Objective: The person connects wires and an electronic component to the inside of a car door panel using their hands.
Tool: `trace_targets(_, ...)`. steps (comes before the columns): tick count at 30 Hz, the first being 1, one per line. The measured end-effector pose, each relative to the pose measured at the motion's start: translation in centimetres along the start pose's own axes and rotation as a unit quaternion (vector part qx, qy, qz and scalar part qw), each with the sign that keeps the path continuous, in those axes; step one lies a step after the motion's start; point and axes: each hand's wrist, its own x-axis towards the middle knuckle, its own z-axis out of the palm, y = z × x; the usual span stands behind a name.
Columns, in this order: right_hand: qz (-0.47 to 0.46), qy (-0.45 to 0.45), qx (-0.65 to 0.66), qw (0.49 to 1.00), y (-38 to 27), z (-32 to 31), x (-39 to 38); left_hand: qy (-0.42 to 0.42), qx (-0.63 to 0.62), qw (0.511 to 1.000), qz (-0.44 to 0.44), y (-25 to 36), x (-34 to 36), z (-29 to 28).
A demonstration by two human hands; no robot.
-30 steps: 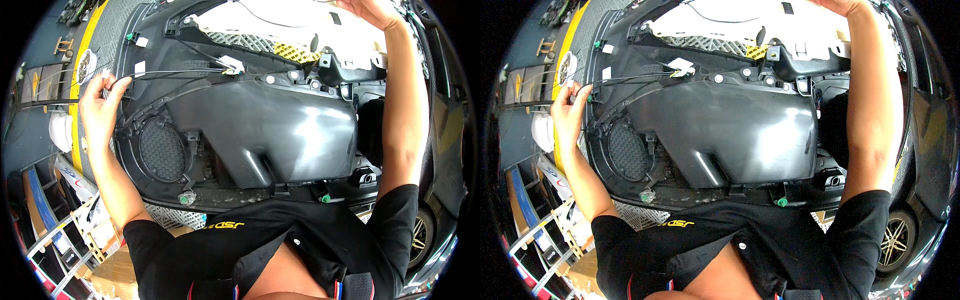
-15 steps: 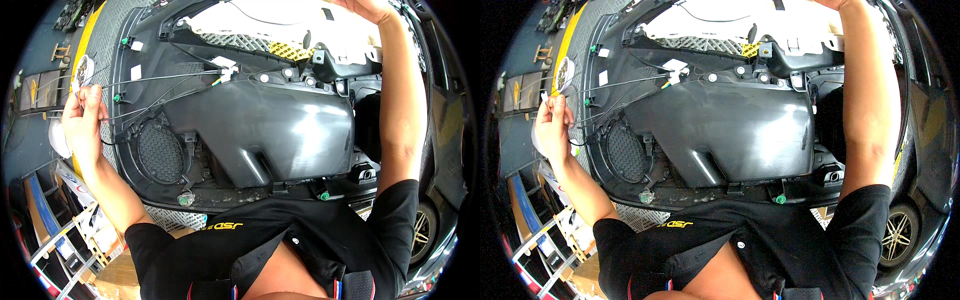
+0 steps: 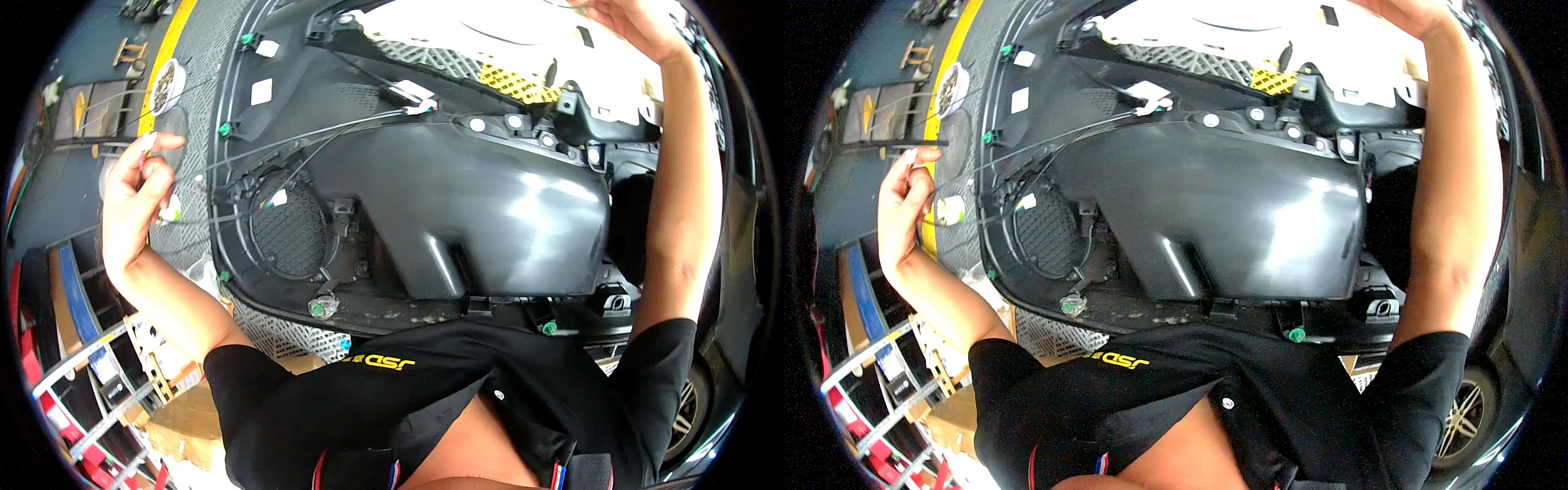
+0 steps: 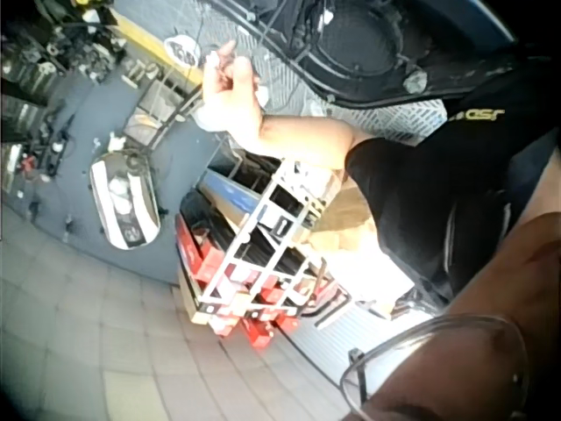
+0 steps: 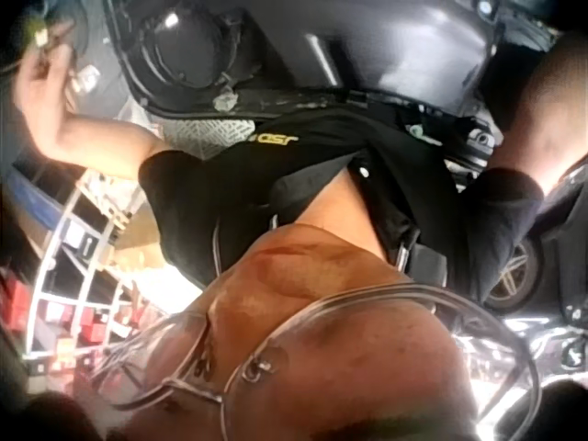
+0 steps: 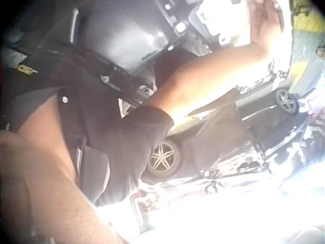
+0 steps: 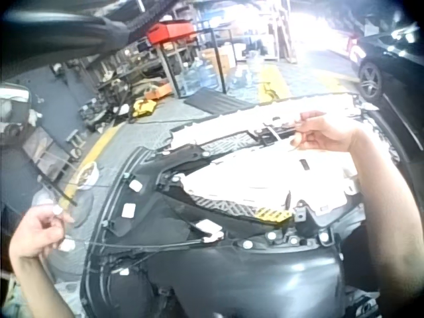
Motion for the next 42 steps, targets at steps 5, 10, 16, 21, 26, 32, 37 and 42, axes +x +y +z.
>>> trace_targets(5, 0.008, -0.001, -0.002, 1.0, 0.8, -1.2, 1.3, 0.054, 0.004, 0.985, -0.165, -1.4, -0.1, -2.9)
trace_targets(10, -0.001, -0.022, 0.005, 1.0, 0.9, -0.9, 1.8, -0.022, -0.012, 0.981, -0.191, -2.8, -1.5, -3.2)
trace_targets(16, -0.019, -0.047, -0.035, 0.998, 0.9, -0.5, 1.6, -0.049, 0.013, 0.992, -0.113, -4.0, -2.7, -3.3)
trace_targets(21, -0.022, -0.051, -0.11, 0.992, 2.4, -3.4, 2.6, 0.036, 0.102, 0.983, -0.147, -2.8, -2.4, -2.7)
trace_targets(26, -0.012, -0.034, -0.111, 0.993, 2.1, -3.2, 2.1, 0.188, 0.497, 0.836, -0.14, 1.9, -1.1, 2.5)
trace_targets(32, -0.004, -0.033, -0.105, 0.994, 2.3, -3.2, 2.6, 0.087, 0.062, 0.986, -0.127, -6.3, -1.8, -4.3)
trace_targets(37, 0.004, -0.007, -0.116, 0.993, 2.1, -2.9, 2.1, 0.129, 0.16, 0.972, -0.116, -9.3, -0.6, -3.0)
trace_targets(42, -0.004, -0.025, -0.12, 0.992, 1.9, -2.8, 2.1, 0.119, 0.158, 0.969, -0.148, -11.3, -0.4, -2.8)
